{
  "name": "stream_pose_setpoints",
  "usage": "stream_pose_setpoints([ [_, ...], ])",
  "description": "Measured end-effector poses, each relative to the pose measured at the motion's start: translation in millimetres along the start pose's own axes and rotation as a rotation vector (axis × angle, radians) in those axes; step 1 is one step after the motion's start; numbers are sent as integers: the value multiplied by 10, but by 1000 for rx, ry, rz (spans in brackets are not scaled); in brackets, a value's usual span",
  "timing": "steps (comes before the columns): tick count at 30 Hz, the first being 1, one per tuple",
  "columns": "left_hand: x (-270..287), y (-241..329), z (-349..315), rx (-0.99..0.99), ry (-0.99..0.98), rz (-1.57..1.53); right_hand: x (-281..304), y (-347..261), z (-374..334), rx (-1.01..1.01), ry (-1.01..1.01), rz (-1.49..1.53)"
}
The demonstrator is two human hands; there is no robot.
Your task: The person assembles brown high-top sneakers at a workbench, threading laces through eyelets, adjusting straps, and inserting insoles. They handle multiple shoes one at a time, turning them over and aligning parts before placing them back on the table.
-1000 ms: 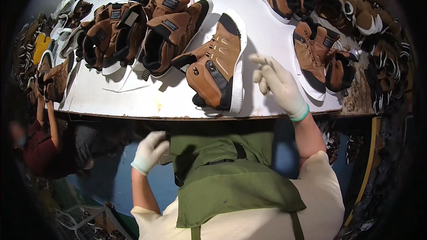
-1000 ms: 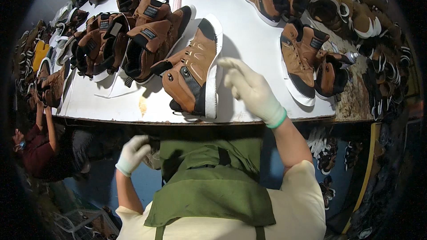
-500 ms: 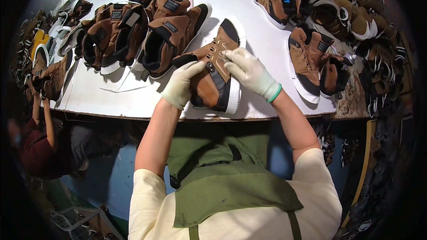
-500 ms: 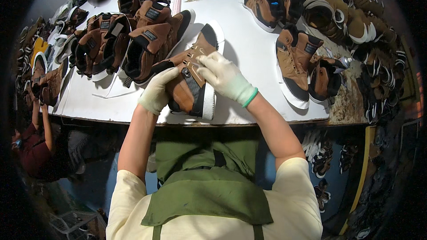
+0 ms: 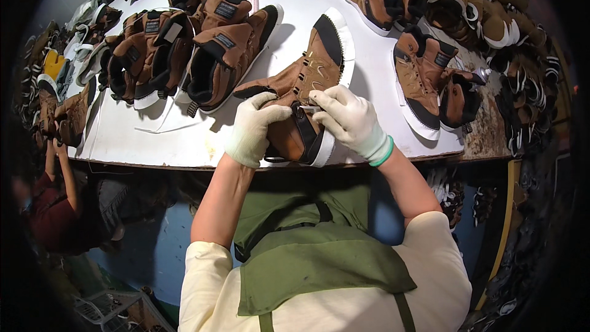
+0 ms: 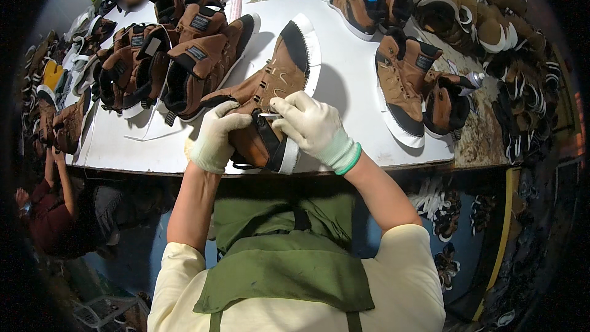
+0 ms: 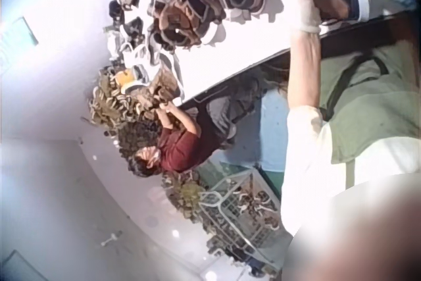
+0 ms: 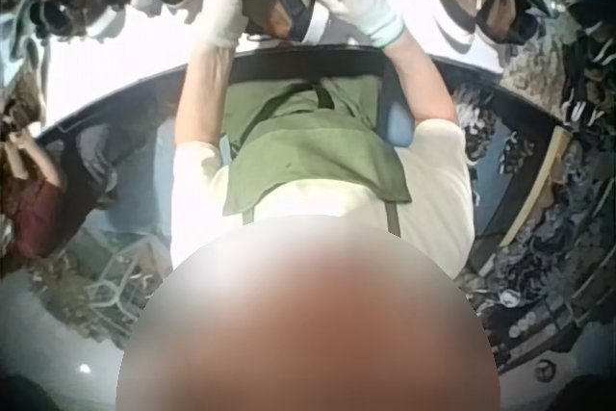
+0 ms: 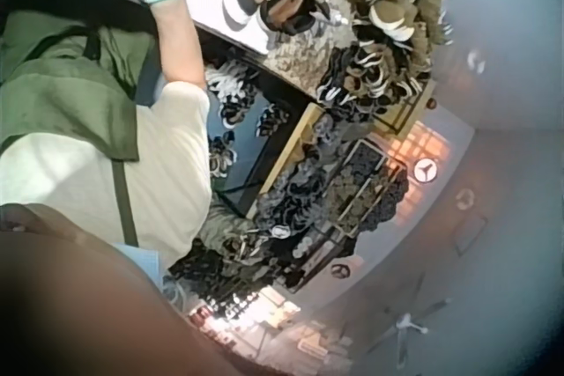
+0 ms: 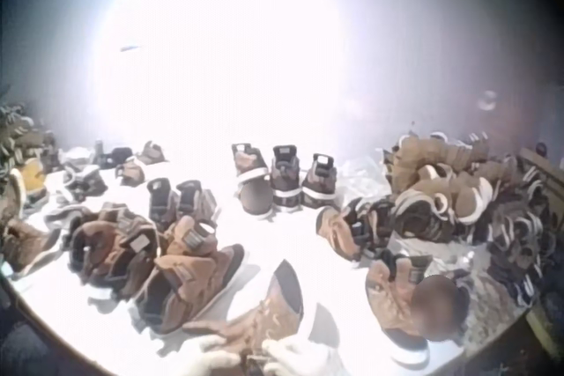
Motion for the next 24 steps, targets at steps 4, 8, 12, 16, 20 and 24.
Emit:
stream_pose_setpoints([
  [4,-31,-3,-36,-19,-44,26,-21,-54,-51,13,66,-72],
  [8,-68,2,-82,-41,-36,40,-48,-85,-81,4,134,-87],
  [12,-41,-27,-85,-13,-50,71,-94,-104,-94,15,185,-106],
  [16,-21,-69,-68,-4,-60,45,-131,-93,-108,48,205,-116],
  [20,-48,-50,-106,-1,-32,53,-139,-91,-138,35,190,-75],
  [24,-48,-61,-96,2,-47,45,-154,-74,-152,55,198,-29],
])
Point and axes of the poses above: each hand's wrist, its own z-axis towards the middle knuckle, its own x-axis out of the back of the hand, y = z × x, the point moved 4 cm from there along z, towards the middle knuckle, and after that the axes turned 6 degrees about x, right-handed, at the moved point
